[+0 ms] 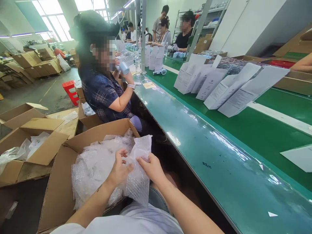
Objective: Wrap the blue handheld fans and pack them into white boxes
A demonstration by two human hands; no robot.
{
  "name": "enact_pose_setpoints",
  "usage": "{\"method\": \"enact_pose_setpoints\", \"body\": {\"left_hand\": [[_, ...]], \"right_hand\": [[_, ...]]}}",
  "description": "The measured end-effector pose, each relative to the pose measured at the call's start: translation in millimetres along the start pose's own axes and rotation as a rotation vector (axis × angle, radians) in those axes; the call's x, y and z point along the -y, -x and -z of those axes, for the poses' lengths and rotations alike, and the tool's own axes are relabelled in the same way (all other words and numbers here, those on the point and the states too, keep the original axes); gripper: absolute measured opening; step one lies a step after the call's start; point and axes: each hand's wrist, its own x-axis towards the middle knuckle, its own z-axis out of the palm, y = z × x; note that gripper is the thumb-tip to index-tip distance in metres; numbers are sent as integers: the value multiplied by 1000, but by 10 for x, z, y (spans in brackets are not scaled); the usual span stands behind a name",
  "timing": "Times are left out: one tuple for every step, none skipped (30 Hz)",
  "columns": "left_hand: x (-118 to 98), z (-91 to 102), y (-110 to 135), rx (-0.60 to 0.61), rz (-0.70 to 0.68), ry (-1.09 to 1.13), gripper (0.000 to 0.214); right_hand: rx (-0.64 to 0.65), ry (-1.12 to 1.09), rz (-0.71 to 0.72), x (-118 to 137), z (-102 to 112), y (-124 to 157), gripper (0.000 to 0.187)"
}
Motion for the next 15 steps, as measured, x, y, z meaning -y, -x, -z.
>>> {"method": "enact_pose_setpoints", "body": {"left_hand": [[29, -9, 18, -3, -15, -31, 75], [61, -25, 34, 7, -7, -38, 71], [98, -48, 44, 15, 17, -20, 59], [144, -74, 47, 9, 47, 20, 43], [199, -99, 39, -8, 82, 72, 30], [267, -117, 17, -45, 122, 128, 26], [347, -125, -21, -101, 168, 177, 27], [437, -116, -72, -170, 217, 215, 30], [537, -91, -135, -243, 267, 238, 32], [641, -50, -206, -321, 311, 247, 32], [746, 3, -279, -396, 345, 245, 31], [848, 59, -347, -460, 368, 236, 29], [944, 110, -404, -505, 386, 227, 27], [1029, 148, -446, -532, 405, 228, 25], [1103, 166, -467, -537, 425, 237, 24]], "right_hand": [[9, -22, 7, -2, -27, 11, 38], [36, -43, 3, -4, -45, 23, 39], [61, -54, -5, -9, -56, 32, 41], [69, -47, -14, -20, -58, 35, 43], [59, -18, -21, -38, -52, 32, 45], [32, 38, -16, -63, -39, 21, 45], [-8, 116, 7, -90, -18, 4, 45], [-51, 208, 48, -116, 7, -17, 43], [-95, 302, 102, -136, 34, -39, 43], [-138, 384, 162, -144, 62, -59, 44], [-177, 442, 221, -140, 87, -72, 44], [-202, 470, 267, -121, 108, -77, 42], [-207, 468, 303, -93, 121, -74, 39], [-190, 446, 334, -59, 125, -65, 35], [-157, 411, 370, -27, 117, -55, 31]]}}
